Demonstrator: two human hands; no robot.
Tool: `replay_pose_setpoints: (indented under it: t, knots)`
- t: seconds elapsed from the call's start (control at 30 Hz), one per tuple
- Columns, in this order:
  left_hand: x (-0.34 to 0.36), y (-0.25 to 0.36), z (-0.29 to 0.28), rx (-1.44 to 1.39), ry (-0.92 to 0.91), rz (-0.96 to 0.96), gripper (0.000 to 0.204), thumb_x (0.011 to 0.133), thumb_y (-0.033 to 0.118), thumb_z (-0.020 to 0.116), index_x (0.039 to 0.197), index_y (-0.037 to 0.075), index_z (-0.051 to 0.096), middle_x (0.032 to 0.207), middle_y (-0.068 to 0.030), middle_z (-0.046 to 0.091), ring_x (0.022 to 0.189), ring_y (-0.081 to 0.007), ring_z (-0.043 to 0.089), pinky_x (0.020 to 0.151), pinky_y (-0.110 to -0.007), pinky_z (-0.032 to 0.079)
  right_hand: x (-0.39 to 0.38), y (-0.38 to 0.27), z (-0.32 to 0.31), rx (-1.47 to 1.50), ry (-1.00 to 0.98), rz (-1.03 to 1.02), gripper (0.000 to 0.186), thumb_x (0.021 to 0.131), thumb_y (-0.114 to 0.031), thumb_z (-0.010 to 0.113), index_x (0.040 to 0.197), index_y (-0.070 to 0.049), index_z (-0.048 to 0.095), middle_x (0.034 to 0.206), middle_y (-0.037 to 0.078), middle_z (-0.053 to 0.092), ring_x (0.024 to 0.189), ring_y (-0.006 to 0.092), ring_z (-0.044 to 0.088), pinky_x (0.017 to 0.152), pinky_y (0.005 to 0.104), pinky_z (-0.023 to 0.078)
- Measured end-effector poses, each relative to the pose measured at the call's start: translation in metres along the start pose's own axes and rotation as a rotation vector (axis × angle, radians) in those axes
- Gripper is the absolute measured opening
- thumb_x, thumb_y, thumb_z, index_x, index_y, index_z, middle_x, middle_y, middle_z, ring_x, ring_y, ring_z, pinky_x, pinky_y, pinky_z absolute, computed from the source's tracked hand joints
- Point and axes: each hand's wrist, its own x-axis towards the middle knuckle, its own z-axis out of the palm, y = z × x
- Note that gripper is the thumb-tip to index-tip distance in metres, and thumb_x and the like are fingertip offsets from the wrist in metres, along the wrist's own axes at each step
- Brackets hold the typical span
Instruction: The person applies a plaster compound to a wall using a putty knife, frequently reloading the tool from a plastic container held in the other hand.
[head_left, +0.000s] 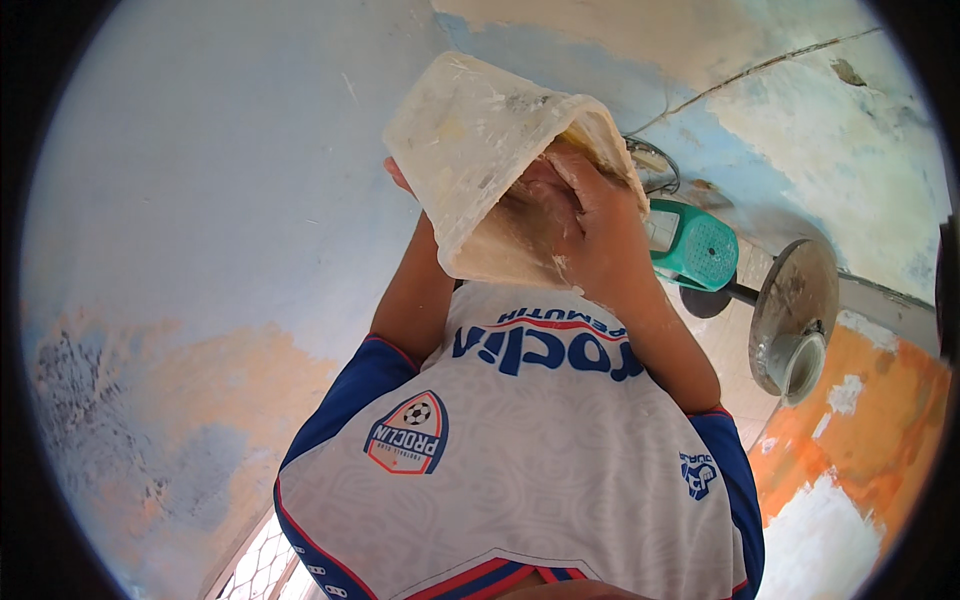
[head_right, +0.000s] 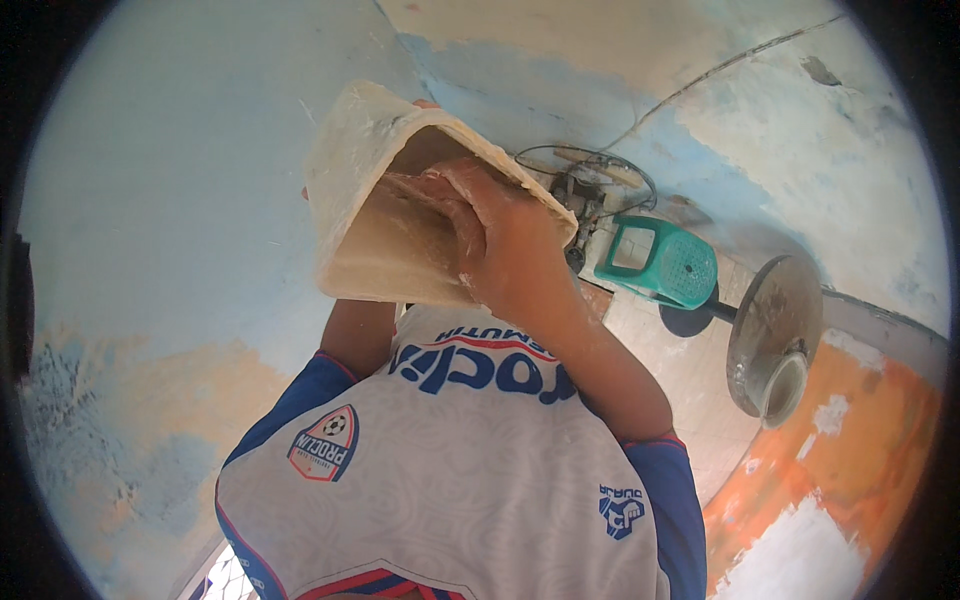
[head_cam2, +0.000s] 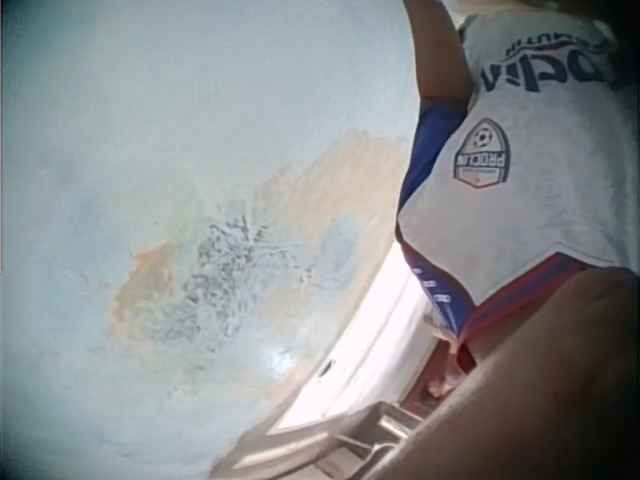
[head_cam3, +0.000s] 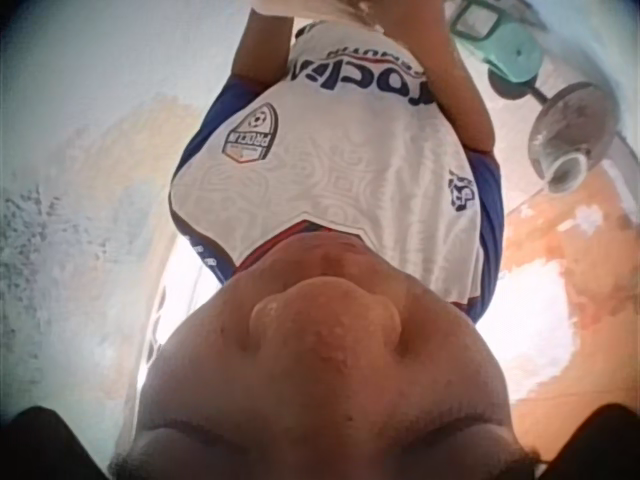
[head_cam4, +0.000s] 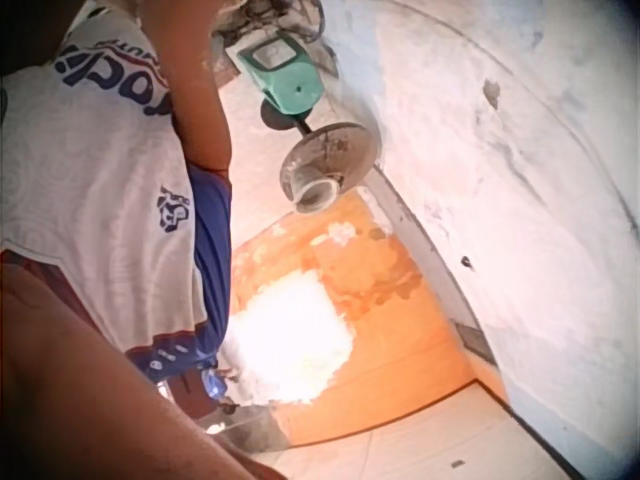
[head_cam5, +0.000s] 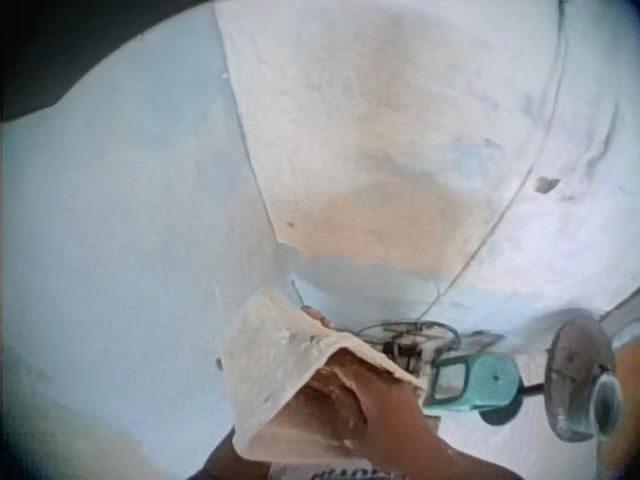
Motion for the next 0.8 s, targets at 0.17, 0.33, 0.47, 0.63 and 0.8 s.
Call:
replay_pose_setpoints:
  t: [0.17, 0.33, 0.47, 0.63, 0.8]
  knots:
    - [-0.002, 0.001, -0.003, 0.0, 0.003, -0.012, 0.081, 0.1, 0.074, 0.033, 0.153, 0.014, 0.045, 0.151, -0.0089, 0.053, 0.136, -0.0303, 0.053, 0.112, -0.047, 0.046, -0.012, 0.001, 0.0, 0.123, -0.055, 0.078, 0.028, 0.095, -0.001, 0.061, 0.122, -0.005, 0.068, 0.1, 0.02, 0.075, 0.09, 0.0387, 0.072, 0.08, 0.0404, 0.056]
    - [-0.006, 0.002, -0.006, 0.005, 0.009, -0.012, 0.082, 0.1, 0.075, 0.032, 0.153, 0.014, 0.045, 0.151, -0.009, 0.053, 0.136, -0.03, 0.053, 0.112, -0.047, 0.046, -0.021, -0.007, -0.01, 0.155, -0.121, 0.18, 0.027, 0.096, -0.002, 0.061, 0.122, -0.002, 0.067, 0.1, 0.02, 0.075, 0.091, 0.0372, 0.073, 0.08, 0.0394, 0.055]
    - [-0.004, 0.003, -0.008, 0.016, 0.02, -0.026, 0.082, 0.1, 0.075, 0.031, 0.153, 0.014, 0.045, 0.15, -0.0091, 0.053, 0.136, -0.0297, 0.053, 0.112, -0.046, 0.046, -0.022, -0.019, -0.022, 0.103, -0.128, 0.168, 0.026, 0.096, -0.002, 0.061, 0.121, -0.001, 0.067, 0.103, 0.02, 0.074, 0.094, 0.0367, 0.073, 0.081, 0.0395, 0.055]
    - [0.001, 0.002, -0.01, 0.034, 0.021, -0.032, 0.082, 0.1, 0.075, 0.03, 0.153, 0.013, 0.045, 0.15, -0.0093, 0.052, 0.136, -0.0294, 0.053, 0.111, -0.046, 0.046, -0.033, -0.017, -0.033, 0.185, -0.096, 0.139, 0.026, 0.096, -0.002, 0.062, 0.121, 0.001, 0.066, 0.108, 0.019, 0.075, 0.099, 0.0349, 0.073, 0.086, 0.0374, 0.056]
    - [0.015, 0.001, -0.017, 0.07, 0.024, -0.049, 0.083, 0.1, 0.076, 0.029, 0.152, 0.013, 0.045, 0.15, -0.0094, 0.052, 0.136, -0.0291, 0.053, 0.111, -0.045, 0.046, -0.034, -0.027, -0.049, 0.204, -0.088, 0.281, 0.028, 0.094, 0.0, 0.064, 0.122, 0.004, 0.065, 0.11, 0.02, 0.075, 0.104, 0.0305, 0.074, 0.091, 0.0345, 0.056]
